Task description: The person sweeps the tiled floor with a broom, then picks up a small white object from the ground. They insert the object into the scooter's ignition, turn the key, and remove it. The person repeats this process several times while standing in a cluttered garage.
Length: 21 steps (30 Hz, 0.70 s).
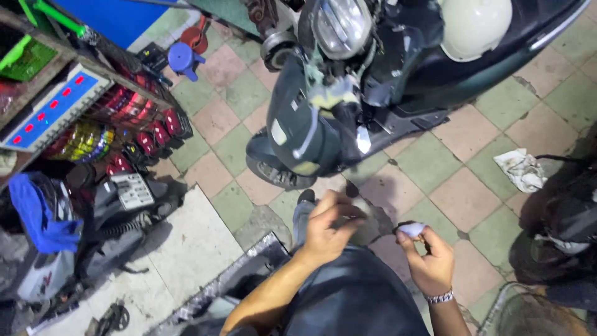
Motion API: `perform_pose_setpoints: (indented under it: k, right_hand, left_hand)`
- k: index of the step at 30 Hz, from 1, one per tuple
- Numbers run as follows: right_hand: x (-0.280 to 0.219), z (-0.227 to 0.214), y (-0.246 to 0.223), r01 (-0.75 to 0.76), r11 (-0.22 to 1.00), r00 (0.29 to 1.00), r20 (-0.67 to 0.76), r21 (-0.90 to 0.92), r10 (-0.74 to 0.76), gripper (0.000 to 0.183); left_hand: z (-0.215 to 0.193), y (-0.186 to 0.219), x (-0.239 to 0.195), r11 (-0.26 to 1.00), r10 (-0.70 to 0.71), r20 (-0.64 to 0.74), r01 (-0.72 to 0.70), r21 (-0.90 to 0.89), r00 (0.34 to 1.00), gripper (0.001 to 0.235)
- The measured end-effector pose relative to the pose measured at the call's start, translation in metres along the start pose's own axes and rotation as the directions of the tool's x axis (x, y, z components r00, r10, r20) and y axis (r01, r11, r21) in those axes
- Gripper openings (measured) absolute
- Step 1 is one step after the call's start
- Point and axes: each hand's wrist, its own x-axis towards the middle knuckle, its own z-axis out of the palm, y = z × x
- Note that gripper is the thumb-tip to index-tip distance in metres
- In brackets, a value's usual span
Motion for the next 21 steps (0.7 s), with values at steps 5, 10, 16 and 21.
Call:
perform_pose_setpoints:
  k: [5,10,16,21]
  right_hand:
    - [0.042,0.066,-0.086,0.210,0.973,0.977,-0.053,0.099,-0.206,0.012]
    - [0.083,0.132,-0.157,0.220,0.961,0.969,-0.150,0.166,-0.196,0.016]
    - [0.092,0.176,-0.182,0.142,0.987,0.949,-0.294,0.075,-0.114,0.019]
    - [0.104,0.188,-0.192,0.097,0.995,0.948,-0.302,-0.022,-0.099,0.016]
  left_hand:
    - [-0.107,-0.064,0.094,0.982,0.044,-0.095,-0.026,0.186,0.994,0.007]
    - [-0.170,-0.158,0.200,0.950,0.116,-0.076,-0.088,0.300,0.990,0.018]
    - [-0.171,-0.226,0.274,0.968,0.173,0.089,-0.186,0.170,0.981,0.015]
    - [-0.161,-0.261,0.285,0.937,0.246,0.222,-0.290,0.194,0.944,0.005]
